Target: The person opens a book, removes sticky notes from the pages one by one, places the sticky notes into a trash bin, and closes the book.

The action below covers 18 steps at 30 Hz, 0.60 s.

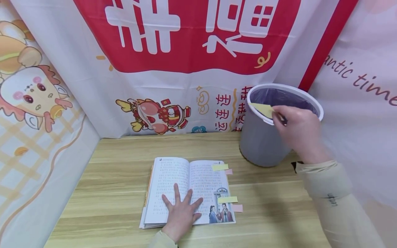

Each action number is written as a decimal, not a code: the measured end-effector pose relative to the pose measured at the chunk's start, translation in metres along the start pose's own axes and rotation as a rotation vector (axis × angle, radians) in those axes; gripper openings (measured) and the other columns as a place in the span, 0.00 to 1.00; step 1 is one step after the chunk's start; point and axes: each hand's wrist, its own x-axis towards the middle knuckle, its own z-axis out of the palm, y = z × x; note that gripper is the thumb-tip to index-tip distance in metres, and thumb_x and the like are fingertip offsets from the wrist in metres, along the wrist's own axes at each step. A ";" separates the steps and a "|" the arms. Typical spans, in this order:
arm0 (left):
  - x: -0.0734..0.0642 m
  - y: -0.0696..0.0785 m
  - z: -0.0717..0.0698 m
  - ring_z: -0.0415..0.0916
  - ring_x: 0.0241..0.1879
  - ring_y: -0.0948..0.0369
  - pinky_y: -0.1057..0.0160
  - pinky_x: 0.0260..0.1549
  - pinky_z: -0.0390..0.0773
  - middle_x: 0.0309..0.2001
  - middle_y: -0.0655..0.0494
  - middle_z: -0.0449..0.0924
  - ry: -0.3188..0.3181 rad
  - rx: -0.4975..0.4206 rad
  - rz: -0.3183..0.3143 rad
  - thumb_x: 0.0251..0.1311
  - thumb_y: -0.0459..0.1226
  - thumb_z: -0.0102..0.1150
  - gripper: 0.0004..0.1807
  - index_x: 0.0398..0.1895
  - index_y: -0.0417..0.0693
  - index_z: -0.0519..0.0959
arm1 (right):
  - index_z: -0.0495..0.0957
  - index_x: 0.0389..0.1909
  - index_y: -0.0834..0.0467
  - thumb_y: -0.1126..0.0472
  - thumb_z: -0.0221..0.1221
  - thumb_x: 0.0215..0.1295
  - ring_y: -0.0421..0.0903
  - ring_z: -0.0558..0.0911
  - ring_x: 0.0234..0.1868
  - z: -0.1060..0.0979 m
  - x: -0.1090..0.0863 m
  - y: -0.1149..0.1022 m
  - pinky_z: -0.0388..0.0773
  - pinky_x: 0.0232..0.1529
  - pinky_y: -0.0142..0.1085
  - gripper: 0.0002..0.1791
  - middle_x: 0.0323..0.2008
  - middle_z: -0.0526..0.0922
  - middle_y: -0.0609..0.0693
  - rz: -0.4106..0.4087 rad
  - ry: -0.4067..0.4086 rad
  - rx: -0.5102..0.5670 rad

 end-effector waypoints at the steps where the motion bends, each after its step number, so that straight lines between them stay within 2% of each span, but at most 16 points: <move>1: 0.000 0.000 0.000 0.38 0.69 0.23 0.12 0.47 0.34 0.69 0.47 0.68 -0.002 0.001 -0.001 0.58 0.59 0.61 0.27 0.61 0.71 0.78 | 0.85 0.47 0.65 0.68 0.67 0.60 0.63 0.85 0.37 -0.003 0.002 0.002 0.82 0.42 0.56 0.14 0.39 0.86 0.64 0.011 -0.005 -0.001; 4: 0.000 0.001 -0.003 0.37 0.69 0.23 0.12 0.47 0.35 0.69 0.48 0.68 -0.013 0.009 -0.006 0.58 0.60 0.60 0.27 0.62 0.71 0.78 | 0.83 0.50 0.66 0.67 0.67 0.60 0.65 0.84 0.39 -0.012 0.009 0.007 0.81 0.45 0.58 0.17 0.40 0.86 0.66 0.048 -0.033 -0.014; 7: 0.000 0.002 -0.004 0.37 0.69 0.23 0.12 0.46 0.35 0.69 0.48 0.68 -0.019 0.015 -0.006 0.58 0.59 0.61 0.27 0.62 0.71 0.78 | 0.82 0.52 0.66 0.66 0.66 0.61 0.66 0.83 0.37 -0.017 0.013 0.012 0.82 0.42 0.57 0.18 0.41 0.85 0.67 0.072 -0.057 -0.032; 11: -0.001 0.002 -0.005 0.38 0.69 0.23 0.12 0.46 0.36 0.69 0.48 0.68 -0.024 0.017 -0.004 0.58 0.59 0.61 0.27 0.62 0.71 0.78 | 0.83 0.50 0.67 0.68 0.64 0.61 0.66 0.83 0.32 -0.021 0.019 0.023 0.81 0.34 0.56 0.16 0.37 0.85 0.67 0.035 -0.041 -0.069; 18: -0.001 0.002 -0.002 0.37 0.70 0.24 0.12 0.47 0.36 0.70 0.49 0.67 -0.028 0.028 -0.010 0.58 0.60 0.60 0.27 0.63 0.72 0.77 | 0.82 0.48 0.69 0.68 0.65 0.61 0.67 0.83 0.32 -0.020 0.029 0.045 0.81 0.37 0.57 0.15 0.36 0.84 0.69 0.042 -0.070 -0.115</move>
